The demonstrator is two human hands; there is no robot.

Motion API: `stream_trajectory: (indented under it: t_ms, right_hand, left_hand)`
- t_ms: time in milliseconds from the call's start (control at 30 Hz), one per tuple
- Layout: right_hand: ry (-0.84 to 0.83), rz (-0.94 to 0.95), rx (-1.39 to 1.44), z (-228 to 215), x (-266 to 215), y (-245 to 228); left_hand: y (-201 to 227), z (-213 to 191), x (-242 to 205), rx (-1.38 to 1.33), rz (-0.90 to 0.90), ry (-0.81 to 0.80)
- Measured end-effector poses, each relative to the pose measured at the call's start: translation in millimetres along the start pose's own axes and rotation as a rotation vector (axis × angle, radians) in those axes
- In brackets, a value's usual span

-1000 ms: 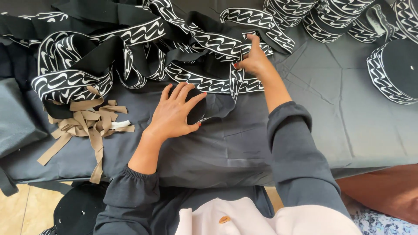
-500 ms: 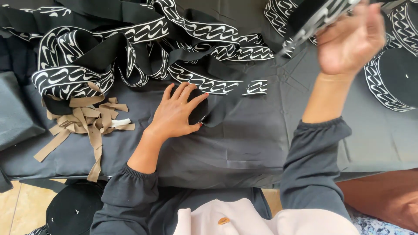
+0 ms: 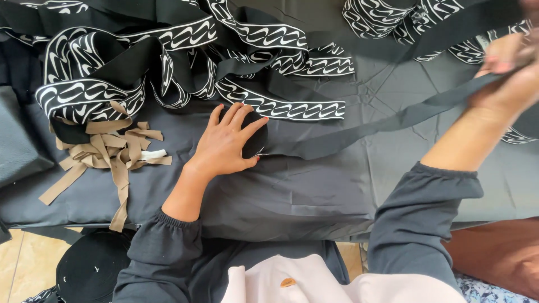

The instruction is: Applying black trim or lining to patterned fabric strips for garment assembly.

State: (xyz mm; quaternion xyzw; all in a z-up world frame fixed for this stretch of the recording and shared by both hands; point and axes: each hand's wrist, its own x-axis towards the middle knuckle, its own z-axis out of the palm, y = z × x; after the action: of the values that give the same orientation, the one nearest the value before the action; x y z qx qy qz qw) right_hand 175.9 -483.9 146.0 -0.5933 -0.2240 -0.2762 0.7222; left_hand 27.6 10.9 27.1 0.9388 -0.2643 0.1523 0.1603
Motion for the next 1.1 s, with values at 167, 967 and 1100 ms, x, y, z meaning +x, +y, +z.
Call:
stream_trajectory:
  t_ms: [167, 967, 1100]
  right_hand:
    - [-0.209, 0.082, -0.436, 58.5, -41.0, 13.8]
    - [-1.136, -0.127, -0.716, 213.7, -185.9, 79.0]
    - [-1.049, -0.238, -0.796, 210.2, -190.2, 89.4]
  left_hand:
    - [-0.3, -0.9, 0.3, 0.012, 0.008, 0.008]
    - [-3.7, -5.4, 7.7, -0.068, -0.057, -0.24]
    - [-4.2, -9.3, 7.4, -0.09, -0.03, -0.238]
